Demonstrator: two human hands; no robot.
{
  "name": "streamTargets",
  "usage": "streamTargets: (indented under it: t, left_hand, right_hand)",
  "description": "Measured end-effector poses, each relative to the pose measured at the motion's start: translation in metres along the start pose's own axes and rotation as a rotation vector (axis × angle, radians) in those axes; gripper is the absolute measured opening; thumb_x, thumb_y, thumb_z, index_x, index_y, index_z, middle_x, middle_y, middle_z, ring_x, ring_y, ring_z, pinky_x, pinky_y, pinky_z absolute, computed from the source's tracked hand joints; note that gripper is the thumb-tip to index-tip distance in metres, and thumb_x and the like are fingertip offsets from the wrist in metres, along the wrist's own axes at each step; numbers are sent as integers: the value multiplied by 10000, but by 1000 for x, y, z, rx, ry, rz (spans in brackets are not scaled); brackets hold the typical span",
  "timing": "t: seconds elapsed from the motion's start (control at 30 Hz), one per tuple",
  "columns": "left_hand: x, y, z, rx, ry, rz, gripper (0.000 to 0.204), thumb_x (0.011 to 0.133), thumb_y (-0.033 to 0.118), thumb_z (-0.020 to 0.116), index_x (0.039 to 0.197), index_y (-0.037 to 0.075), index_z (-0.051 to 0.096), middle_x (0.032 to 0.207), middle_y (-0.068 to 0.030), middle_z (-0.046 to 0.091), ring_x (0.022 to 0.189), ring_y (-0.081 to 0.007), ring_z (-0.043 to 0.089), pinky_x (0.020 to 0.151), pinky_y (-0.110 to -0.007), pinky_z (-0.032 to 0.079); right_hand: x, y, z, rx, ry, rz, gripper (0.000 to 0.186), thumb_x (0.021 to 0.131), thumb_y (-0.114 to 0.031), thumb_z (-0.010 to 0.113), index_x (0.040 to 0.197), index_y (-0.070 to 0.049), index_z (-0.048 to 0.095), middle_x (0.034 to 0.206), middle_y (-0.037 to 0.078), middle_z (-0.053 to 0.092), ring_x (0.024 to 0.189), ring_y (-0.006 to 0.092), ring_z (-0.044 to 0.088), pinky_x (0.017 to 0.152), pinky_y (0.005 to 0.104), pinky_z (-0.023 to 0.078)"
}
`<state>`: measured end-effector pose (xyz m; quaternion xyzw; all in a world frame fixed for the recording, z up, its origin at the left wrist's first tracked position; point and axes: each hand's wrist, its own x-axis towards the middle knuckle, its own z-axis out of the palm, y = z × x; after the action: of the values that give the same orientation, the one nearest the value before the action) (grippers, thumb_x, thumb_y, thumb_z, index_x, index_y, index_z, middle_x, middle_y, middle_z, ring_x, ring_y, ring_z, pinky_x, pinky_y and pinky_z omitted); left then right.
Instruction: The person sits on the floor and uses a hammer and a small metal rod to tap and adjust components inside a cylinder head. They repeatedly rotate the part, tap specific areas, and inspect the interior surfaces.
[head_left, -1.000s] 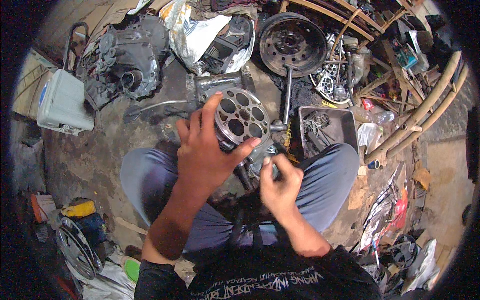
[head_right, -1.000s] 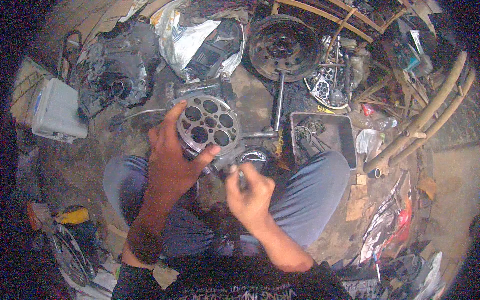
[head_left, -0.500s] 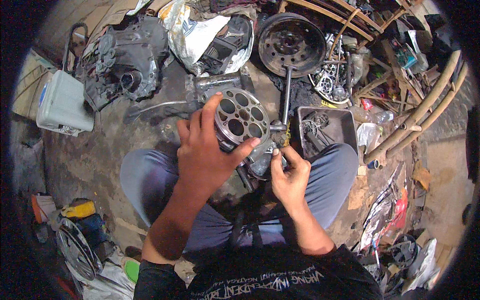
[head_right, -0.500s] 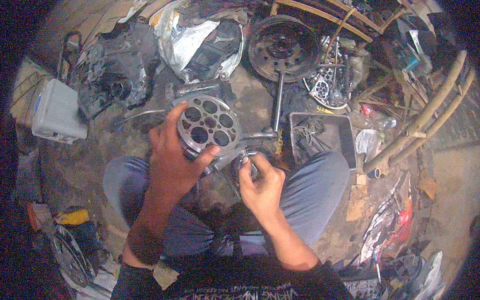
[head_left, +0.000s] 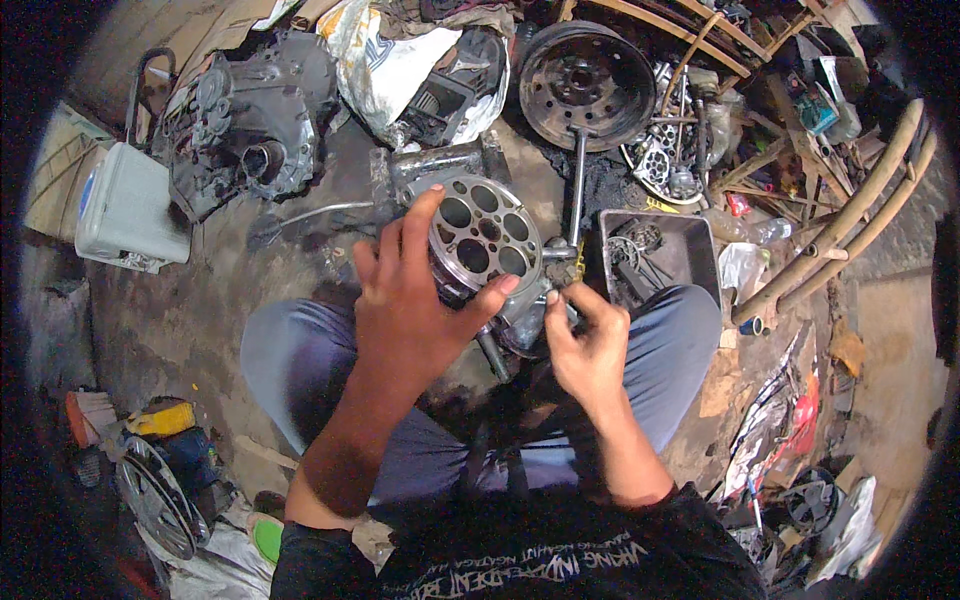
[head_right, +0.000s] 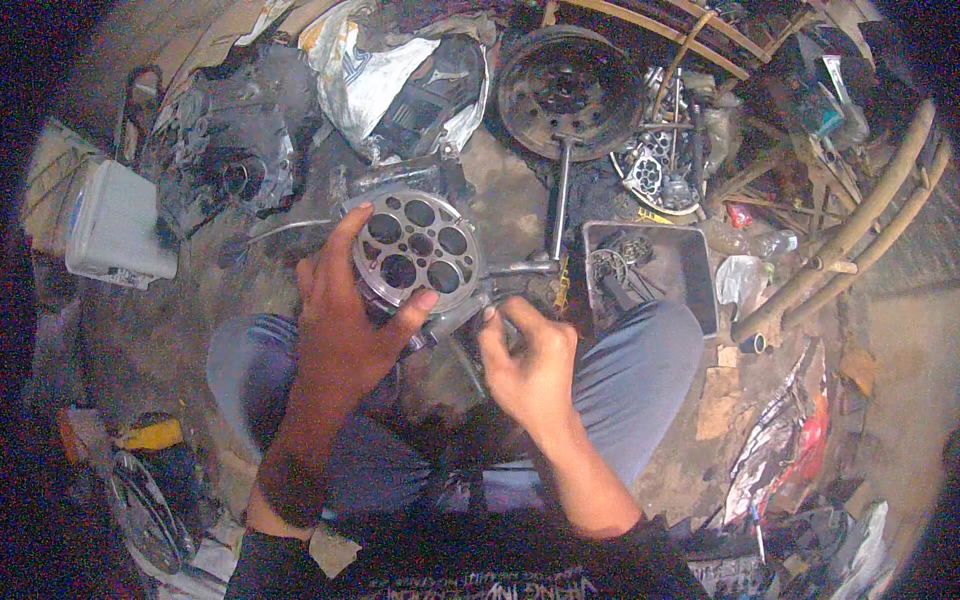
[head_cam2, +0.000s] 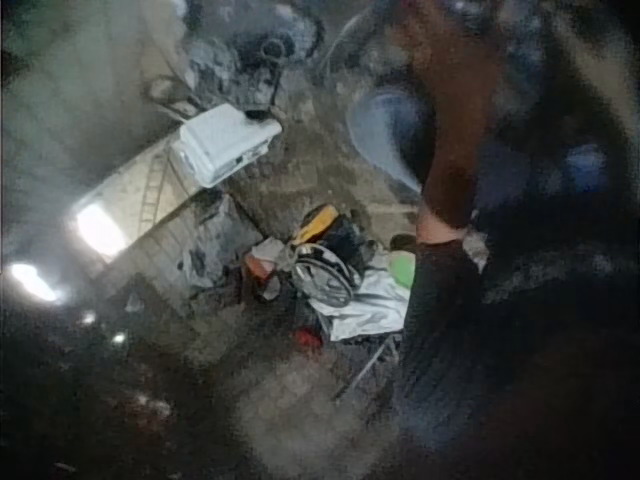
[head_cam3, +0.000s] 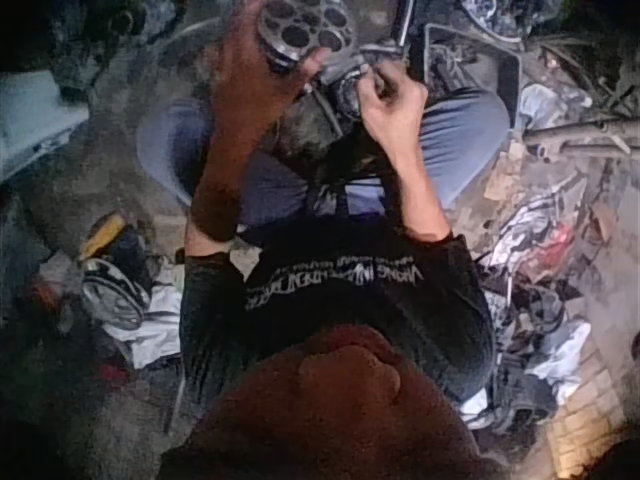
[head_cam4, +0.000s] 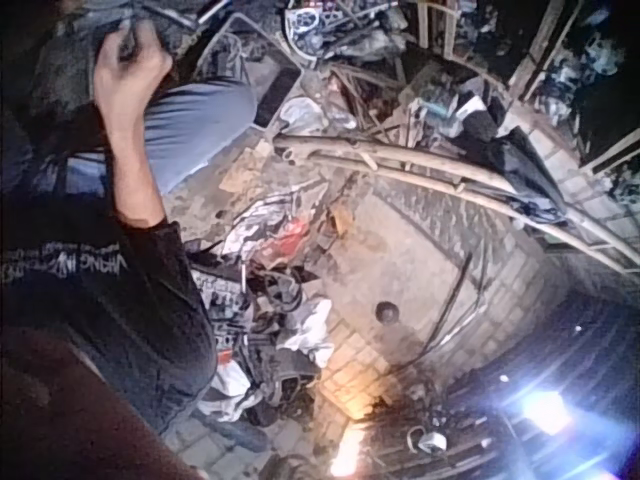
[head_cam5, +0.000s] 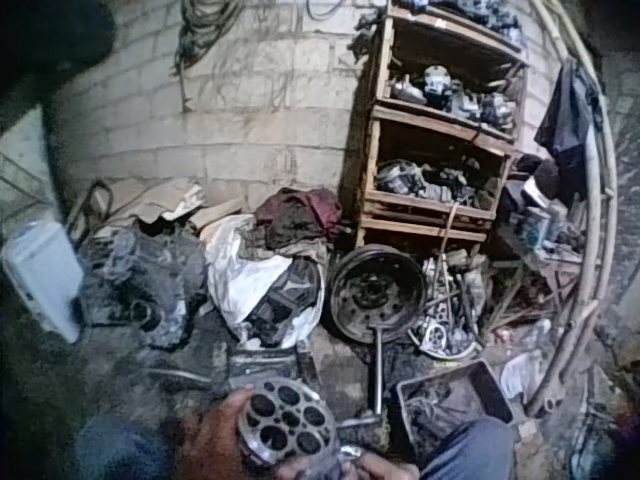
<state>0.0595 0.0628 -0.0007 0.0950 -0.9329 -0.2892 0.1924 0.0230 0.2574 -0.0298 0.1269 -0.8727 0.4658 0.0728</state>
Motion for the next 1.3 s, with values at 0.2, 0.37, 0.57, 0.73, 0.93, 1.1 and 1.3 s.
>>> streamTargets:
  t: [0.2, 0.37, 0.57, 0.73, 0.93, 1.1, 1.3]
  left_hand:
    - [1, 2, -2, -10, -16, -9, 979, 734, 559, 835, 1496, 108, 418, 1254, -195, 566, 1106, -428, 509, 959, -555, 467]
    - [2, 0, 0, -19, 11, 47, 975, 738, 570, 832, 1489, 103, 422, 1249, -197, 577, 1109, -433, 513, 958, -560, 465]
    - [1, 1, -1, -17, -20, 0, 967, 744, 537, 841, 1497, 113, 408, 1263, -183, 560, 1087, -425, 533, 972, -552, 449]
    - [0, -1, -4, -48, -74, -1, 943, 761, 392, 850, 1521, 96, 378, 1390, -188, 563, 1200, -414, 512, 1062, -522, 398]
    - [1, -8, 2, -39, 14, 62, 975, 748, 486, 854, 1515, 120, 377, 1320, -166, 558, 1097, -412, 541, 990, -532, 442]
    - [3, -6, 1, -77, -28, 16, 971, 743, 435, 868, 1523, 142, 370, 1325, -165, 576, 1137, -408, 526, 998, -523, 447]
    - [4, -3, -1, -51, -61, -18, 964, 734, 375, 875, 1521, 138, 372, 1340, -171, 589, 1148, -401, 542, 1018, -496, 431]
  right_hand:
    - [6, 6, -3, 59, 24, 63, 153, 891, -69, 684, 786, 33, 640, 615, 194, 540, 535, 121, 479, 535, 354, 442]
    - [13, 21, 0, -7, -110, 43, 154, 875, -59, 690, 771, 34, 626, 606, 173, 551, 526, 166, 534, 537, 344, 444]
    - [15, 12, -9, -23, -211, 3, 169, 889, -107, 684, 807, 40, 657, 676, 243, 623, 619, 385, 659, 600, 414, 486]
    - [25, 27, -12, -12, -220, 35, 144, 936, -115, 658, 919, 27, 676, 749, 251, 646, 731, 430, 680, 643, 428, 500]
    - [25, 22, -19, 87, -201, 89, 87, 942, 10, 638, 1027, 8, 659, 779, 173, 652, 720, 278, 678, 676, 358, 505]
    - [13, 28, -13, 225, -50, -221, 85, 895, 25, 679, 980, 32, 674, 885, 157, 702, 822, 281, 696, 775, 338, 527]
    - [16, 39, 2, 148, -178, -68, 84, 860, 25, 689, 942, 22, 672, 861, 166, 690, 787, 294, 690, 735, 350, 522]
